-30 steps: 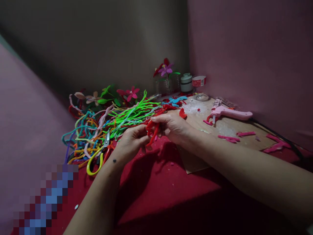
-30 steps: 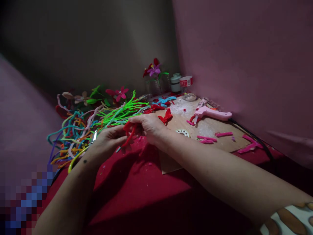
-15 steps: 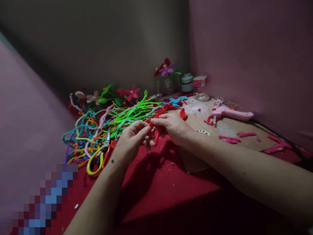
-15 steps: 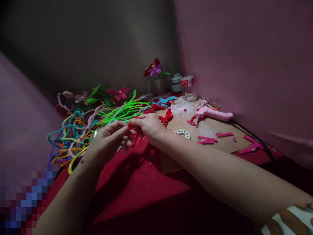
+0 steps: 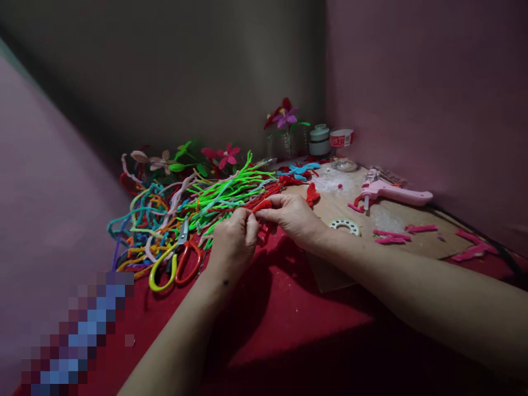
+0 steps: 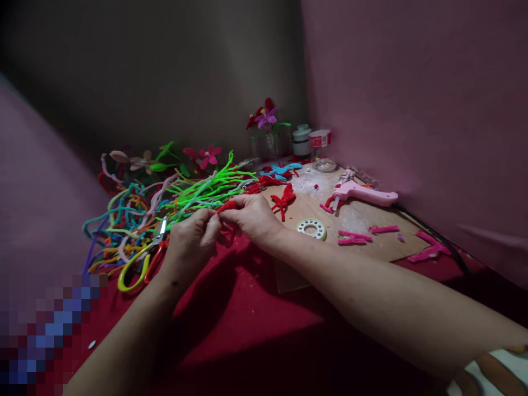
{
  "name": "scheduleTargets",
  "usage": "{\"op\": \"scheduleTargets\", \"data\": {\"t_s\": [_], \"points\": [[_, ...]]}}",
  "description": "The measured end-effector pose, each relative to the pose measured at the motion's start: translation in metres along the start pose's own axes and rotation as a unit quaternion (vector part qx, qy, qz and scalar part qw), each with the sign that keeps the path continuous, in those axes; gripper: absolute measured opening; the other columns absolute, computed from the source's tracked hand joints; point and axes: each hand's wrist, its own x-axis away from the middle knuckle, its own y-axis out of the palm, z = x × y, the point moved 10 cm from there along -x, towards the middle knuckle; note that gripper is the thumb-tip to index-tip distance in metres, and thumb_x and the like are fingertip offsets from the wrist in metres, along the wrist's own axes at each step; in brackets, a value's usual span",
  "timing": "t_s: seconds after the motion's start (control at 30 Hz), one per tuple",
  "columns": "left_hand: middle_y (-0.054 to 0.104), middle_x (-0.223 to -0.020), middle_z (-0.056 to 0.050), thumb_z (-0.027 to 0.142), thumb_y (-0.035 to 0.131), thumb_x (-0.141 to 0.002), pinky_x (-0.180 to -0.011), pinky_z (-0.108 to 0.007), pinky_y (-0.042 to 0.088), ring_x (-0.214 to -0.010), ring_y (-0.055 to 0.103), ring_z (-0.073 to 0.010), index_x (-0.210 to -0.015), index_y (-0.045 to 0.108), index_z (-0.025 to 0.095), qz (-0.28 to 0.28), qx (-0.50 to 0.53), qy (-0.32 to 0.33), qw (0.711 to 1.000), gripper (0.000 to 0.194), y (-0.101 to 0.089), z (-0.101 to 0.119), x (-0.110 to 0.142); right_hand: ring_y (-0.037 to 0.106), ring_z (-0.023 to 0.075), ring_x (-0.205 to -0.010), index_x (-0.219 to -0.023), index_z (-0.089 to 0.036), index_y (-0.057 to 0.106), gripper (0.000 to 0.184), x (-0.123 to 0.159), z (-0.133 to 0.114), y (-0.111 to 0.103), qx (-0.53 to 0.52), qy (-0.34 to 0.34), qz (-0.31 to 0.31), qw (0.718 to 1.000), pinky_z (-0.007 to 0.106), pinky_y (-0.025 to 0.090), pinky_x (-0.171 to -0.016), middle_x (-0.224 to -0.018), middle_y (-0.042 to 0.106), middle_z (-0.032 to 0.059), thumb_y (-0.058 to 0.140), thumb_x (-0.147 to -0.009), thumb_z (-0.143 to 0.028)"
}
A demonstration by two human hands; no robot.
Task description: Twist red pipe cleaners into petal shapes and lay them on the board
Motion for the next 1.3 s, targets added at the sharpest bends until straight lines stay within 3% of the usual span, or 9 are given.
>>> {"op": "scheduleTargets", "data": {"t_s": [0.13, 0.3, 0.4, 0.67, 0.8, 0.97, 1.3], "points": [[0.062, -0.051, -0.001, 0.026, 0.04, -0.081, -0.046, -0.021, 0.039, -0.041, 0.055, -0.0121, -0.07, 0.057, 0.017, -0.018, 0.033, -0.033, 0.999, 0.022, 0.004, -0.006, -0.001, 0.045, 0.0063, -0.046, -0.064, -0.012, 0.061, 0.007, 0.0, -0.001, -0.003, 0.013, -0.009, 0.015, 1.0, 0.021, 0.036, -0.047, -0.053, 0.053, -0.003, 0.054, -0.065, -0.012], [0.063, -0.061, -0.002, 0.027, 0.044, -0.08, -0.05, -0.022, 0.04, -0.049, 0.057, -0.013, -0.081, 0.054, 0.017, 0.045, -0.012, 0.035, 0.998, 0.014, -0.006, 0.001, 0.001, 0.045, 0.0059, -0.049, -0.065, -0.012, 0.06, 0.008, 0.0, -0.006, -0.004, 0.042, -0.04, 0.019, 0.998, 0.02, 0.036, -0.048, -0.055, 0.053, -0.0034, 0.051, -0.066, -0.012], [0.062, -0.062, -0.002, 0.025, 0.044, -0.08, -0.053, -0.022, 0.041, -0.052, 0.058, -0.0135, -0.079, 0.053, 0.017, 0.05, -0.03, 0.058, 0.997, 0.012, -0.006, 0.004, 0.002, 0.046, 0.006, -0.048, -0.064, -0.012, 0.059, 0.009, 0.001, -0.007, -0.002, 0.062, -0.044, 0.011, 0.997, 0.019, 0.036, -0.047, -0.054, 0.053, -0.0035, 0.05, -0.066, -0.011], [0.061, -0.054, 0.001, 0.019, 0.046, -0.074, -0.047, -0.02, 0.041, -0.048, 0.058, -0.0126, -0.071, 0.05, 0.019, 0.047, 0.064, -0.014, 0.997, 0.005, -0.006, -0.004, 0.002, 0.046, 0.0062, -0.046, -0.065, -0.012, 0.059, 0.009, 0.0, -0.003, -0.001, 0.129, -0.03, 0.008, 0.991, 0.019, 0.034, -0.045, -0.052, 0.053, -0.0029, 0.05, -0.065, -0.01], [0.06, -0.048, 0.003, 0.016, 0.046, -0.071, -0.038, -0.02, 0.04, -0.038, 0.055, -0.0131, -0.07, 0.048, 0.019, -0.012, 0.145, -0.071, 0.987, 0.003, 0.002, -0.015, -0.001, 0.043, 0.0056, -0.044, -0.061, -0.012, 0.058, 0.006, -0.001, 0.003, -0.001, 0.136, -0.004, 0.001, 0.991, 0.019, 0.033, -0.043, -0.052, 0.053, -0.0026, 0.053, -0.063, -0.013], [0.06, -0.047, 0.003, 0.013, 0.048, -0.068, -0.035, -0.02, 0.041, -0.034, 0.053, -0.0126, -0.07, 0.049, 0.017, -0.073, 0.218, -0.099, 0.968, 0.004, 0.007, -0.015, -0.003, 0.044, 0.0061, -0.043, -0.062, -0.011, 0.059, 0.005, -0.001, 0.01, 0.001, 0.044, 0.034, -0.018, 0.998, 0.02, 0.034, -0.042, -0.05, 0.052, -0.0024, 0.053, -0.062, -0.012], [0.057, -0.046, 0.002, 0.015, 0.056, -0.065, -0.035, -0.022, 0.044, -0.038, 0.055, -0.0129, -0.07, 0.048, 0.015, -0.138, 0.406, -0.159, 0.889, 0.01, 0.022, -0.015, -0.001, 0.041, 0.0052, -0.04, -0.055, -0.011, 0.055, 0.006, 0.001, 0.007, 0.001, 0.025, 0.06, -0.012, 0.998, 0.02, 0.029, -0.039, -0.048, 0.051, -0.002, 0.054, -0.061, -0.011]]}}
